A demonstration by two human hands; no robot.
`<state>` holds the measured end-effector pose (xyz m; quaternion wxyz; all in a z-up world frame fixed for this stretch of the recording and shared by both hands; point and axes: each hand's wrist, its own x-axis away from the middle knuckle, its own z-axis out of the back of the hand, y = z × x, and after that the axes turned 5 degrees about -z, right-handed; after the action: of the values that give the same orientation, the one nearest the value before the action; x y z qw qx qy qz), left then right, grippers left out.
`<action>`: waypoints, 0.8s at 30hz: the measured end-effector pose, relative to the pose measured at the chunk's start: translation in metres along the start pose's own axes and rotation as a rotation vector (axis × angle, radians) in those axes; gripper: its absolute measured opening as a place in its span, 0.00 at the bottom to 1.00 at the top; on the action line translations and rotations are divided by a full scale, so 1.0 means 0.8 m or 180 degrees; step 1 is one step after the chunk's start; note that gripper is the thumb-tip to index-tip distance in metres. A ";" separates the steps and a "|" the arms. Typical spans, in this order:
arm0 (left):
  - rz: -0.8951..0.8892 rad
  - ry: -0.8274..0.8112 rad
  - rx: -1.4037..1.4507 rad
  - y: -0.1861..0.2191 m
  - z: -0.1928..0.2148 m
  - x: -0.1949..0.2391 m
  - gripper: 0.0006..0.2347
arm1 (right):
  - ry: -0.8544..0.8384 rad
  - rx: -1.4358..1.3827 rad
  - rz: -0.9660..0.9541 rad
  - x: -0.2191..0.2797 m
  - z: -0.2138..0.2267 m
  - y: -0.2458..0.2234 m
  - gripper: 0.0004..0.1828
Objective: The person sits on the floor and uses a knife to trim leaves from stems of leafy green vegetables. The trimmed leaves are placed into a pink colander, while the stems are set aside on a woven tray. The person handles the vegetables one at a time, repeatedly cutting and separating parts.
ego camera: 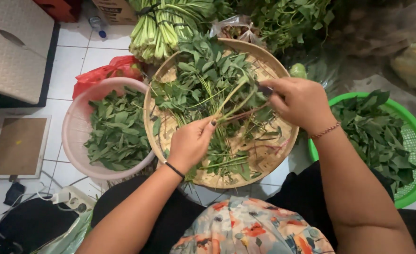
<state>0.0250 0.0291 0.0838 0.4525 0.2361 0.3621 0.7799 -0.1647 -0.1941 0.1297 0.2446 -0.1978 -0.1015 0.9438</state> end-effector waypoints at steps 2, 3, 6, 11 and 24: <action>-0.0446 0.0122 -0.0389 0.008 -0.001 0.003 0.13 | 0.0094 -0.0150 0.0134 0.002 -0.002 -0.009 0.14; -0.0633 0.0168 -0.0419 0.010 -0.001 0.003 0.13 | 0.0012 -0.0119 0.0315 0.002 -0.006 -0.013 0.14; -0.0854 0.0154 -0.0525 0.011 -0.005 0.006 0.12 | -0.0156 0.0048 0.0532 0.002 -0.020 -0.018 0.07; -0.0433 -0.0119 -0.0663 0.005 -0.002 0.005 0.13 | -0.0085 0.0101 0.0298 -0.001 -0.025 0.005 0.03; -0.0416 -0.0346 -0.0994 0.004 0.006 0.002 0.13 | -0.1176 -0.0389 0.0434 -0.007 -0.050 0.011 0.06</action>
<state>0.0263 0.0313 0.0893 0.5524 0.1807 0.2262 0.7817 -0.1471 -0.2009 0.0932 0.1449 -0.0422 -0.1881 0.9705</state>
